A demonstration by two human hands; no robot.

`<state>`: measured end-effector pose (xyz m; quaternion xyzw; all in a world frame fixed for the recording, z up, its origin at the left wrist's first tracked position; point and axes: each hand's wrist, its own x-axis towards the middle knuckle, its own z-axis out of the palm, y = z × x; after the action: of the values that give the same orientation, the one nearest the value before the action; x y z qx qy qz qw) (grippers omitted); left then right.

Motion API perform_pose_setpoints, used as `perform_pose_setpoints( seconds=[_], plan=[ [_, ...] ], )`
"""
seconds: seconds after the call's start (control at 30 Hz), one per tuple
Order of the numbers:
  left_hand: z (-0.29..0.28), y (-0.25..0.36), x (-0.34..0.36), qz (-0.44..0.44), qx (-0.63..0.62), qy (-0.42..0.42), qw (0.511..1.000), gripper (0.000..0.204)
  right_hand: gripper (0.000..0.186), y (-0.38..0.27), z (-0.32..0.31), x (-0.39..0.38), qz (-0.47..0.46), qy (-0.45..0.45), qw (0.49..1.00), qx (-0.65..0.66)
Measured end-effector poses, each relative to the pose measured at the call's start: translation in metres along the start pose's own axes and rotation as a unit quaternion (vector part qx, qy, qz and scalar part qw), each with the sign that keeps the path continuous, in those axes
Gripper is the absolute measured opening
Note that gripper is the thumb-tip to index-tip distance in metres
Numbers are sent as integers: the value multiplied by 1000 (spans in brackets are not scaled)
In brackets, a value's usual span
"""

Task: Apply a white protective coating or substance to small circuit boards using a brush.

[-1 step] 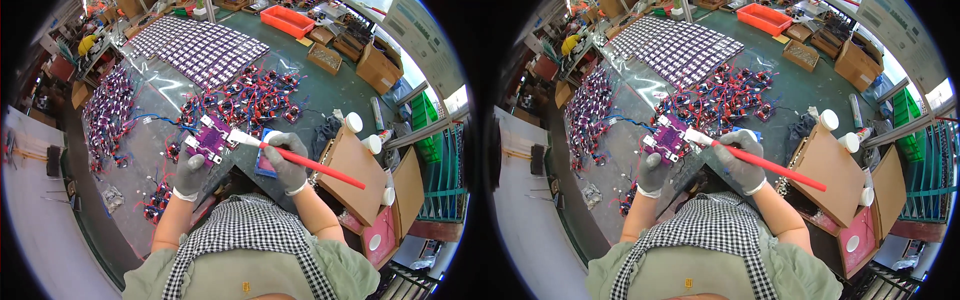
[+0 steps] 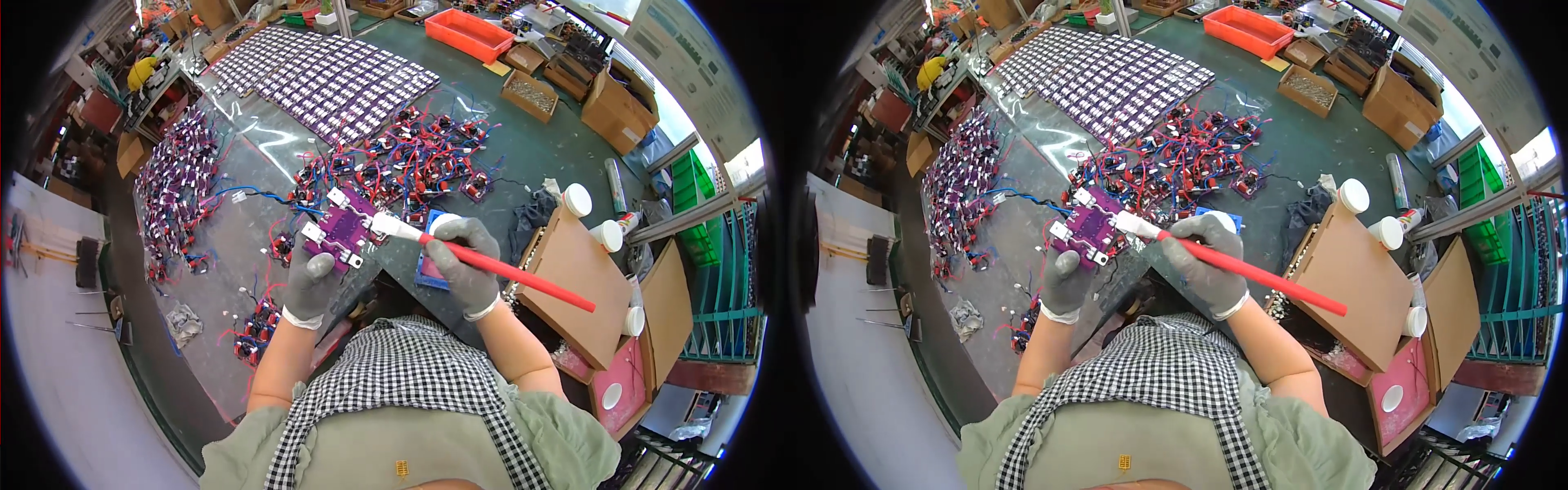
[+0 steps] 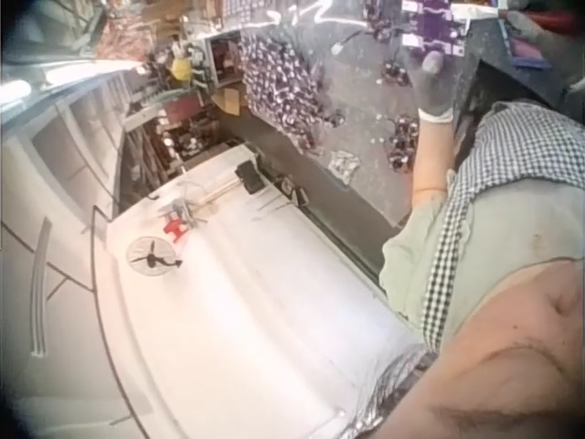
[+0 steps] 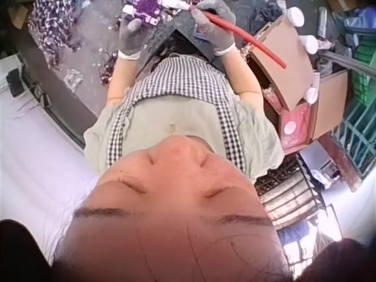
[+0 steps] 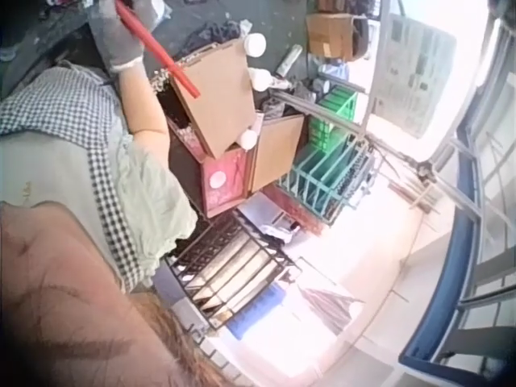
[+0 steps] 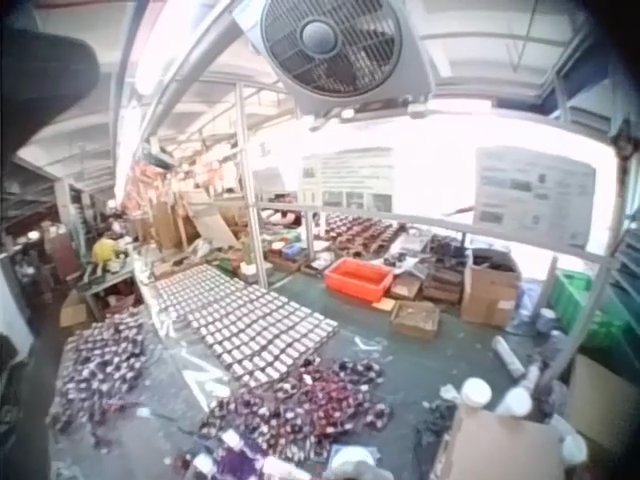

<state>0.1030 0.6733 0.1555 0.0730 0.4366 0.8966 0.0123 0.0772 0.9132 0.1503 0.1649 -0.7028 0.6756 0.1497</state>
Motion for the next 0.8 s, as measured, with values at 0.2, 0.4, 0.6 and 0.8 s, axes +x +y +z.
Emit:
perform_pose_setpoints(
  seconds=[0.2,0.4,0.6,0.8],
  plan=[
    [5,-4,-1,54,-3,22,998,77,10,-6,-9,-6,4,-39,999,-26],
    [9,-8,0,45,-11,78,996,81,12,-29,3,3,-3,-106,990,93],
    [0,-2,7,62,-8,88,994,76,10,-11,2,14,-26,-172,985,11],
    [-34,20,32,52,-59,78,994,62,14,2,57,32,-26,-129,988,86]
  ],
)
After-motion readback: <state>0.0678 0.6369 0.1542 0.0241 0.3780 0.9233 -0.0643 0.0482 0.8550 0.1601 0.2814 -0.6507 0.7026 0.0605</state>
